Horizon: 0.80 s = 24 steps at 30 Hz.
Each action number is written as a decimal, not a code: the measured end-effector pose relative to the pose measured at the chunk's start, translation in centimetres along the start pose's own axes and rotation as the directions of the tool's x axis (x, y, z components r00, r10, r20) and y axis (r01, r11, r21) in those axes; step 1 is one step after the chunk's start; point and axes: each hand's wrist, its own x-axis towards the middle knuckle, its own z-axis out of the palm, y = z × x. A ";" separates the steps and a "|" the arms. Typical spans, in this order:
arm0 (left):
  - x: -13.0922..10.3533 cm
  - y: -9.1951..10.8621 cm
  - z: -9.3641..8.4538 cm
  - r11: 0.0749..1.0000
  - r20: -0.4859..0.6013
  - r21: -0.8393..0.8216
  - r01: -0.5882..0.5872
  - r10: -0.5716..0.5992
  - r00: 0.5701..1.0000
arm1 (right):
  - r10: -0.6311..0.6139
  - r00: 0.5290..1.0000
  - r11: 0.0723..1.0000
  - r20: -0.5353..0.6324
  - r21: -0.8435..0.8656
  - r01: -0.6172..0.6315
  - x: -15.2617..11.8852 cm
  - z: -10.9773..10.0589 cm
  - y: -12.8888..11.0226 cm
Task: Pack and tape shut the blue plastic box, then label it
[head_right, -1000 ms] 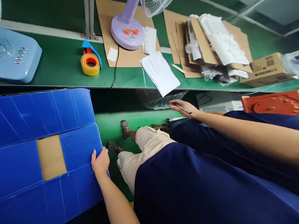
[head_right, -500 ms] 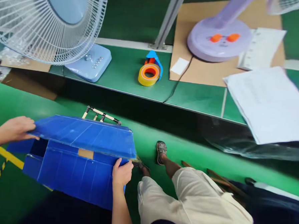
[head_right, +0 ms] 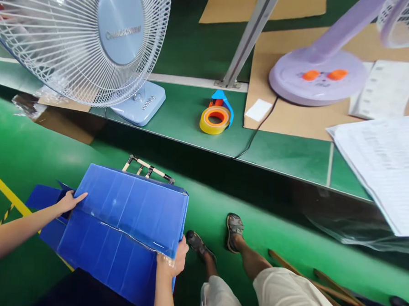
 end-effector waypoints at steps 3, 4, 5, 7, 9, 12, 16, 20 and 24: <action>-0.5 -0.5 1.6 0.964 0.240 -0.171 0.204 -0.160 0.957 | 0.073 0.997 0.994 -0.012 0.084 -0.072 -0.2 -0.6 -0.3; -0.6 -0.7 2.0 0.956 0.253 -0.191 0.224 -0.172 0.952 | 0.086 0.996 0.989 -0.010 0.124 -0.084 -0.1 -0.9 -0.3; -0.6 -0.9 2.3 0.953 0.244 -0.200 0.226 -0.175 0.954 | 0.100 0.995 0.981 -0.007 0.166 -0.097 0.1 -1.1 -0.3; -0.4 -1.1 2.6 0.956 0.204 -0.212 0.205 -0.161 0.966 | 0.136 0.991 0.958 0.014 0.254 -0.135 0.7 -1.6 -0.1; -0.3 -1.1 2.6 0.956 0.174 -0.232 0.181 -0.142 0.974 | 0.150 0.986 0.922 0.077 0.350 -0.168 1.5 -2.2 -0.1; -0.6 -0.6 2.6 0.962 0.117 -0.232 0.145 -0.120 0.986 | 0.071 0.974 0.867 0.217 0.469 -0.167 2.5 -2.9 -0.4; -1.5 0.2 3.1 0.968 0.012 -0.232 0.094 -0.094 0.996 | 0.007 0.954 0.873 0.298 0.463 -0.152 2.4 -3.6 -1.1; -1.6 1.4 3.6 0.959 -0.031 -0.282 0.016 -0.026 0.999 | 0.043 0.959 0.902 0.281 0.402 -0.159 2.2 -4.6 -1.5; -0.8 5.1 4.0 0.955 -0.030 -0.292 -0.058 0.051 0.998 | 0.086 0.969 0.914 0.234 0.369 -0.170 3.2 -6.4 -1.9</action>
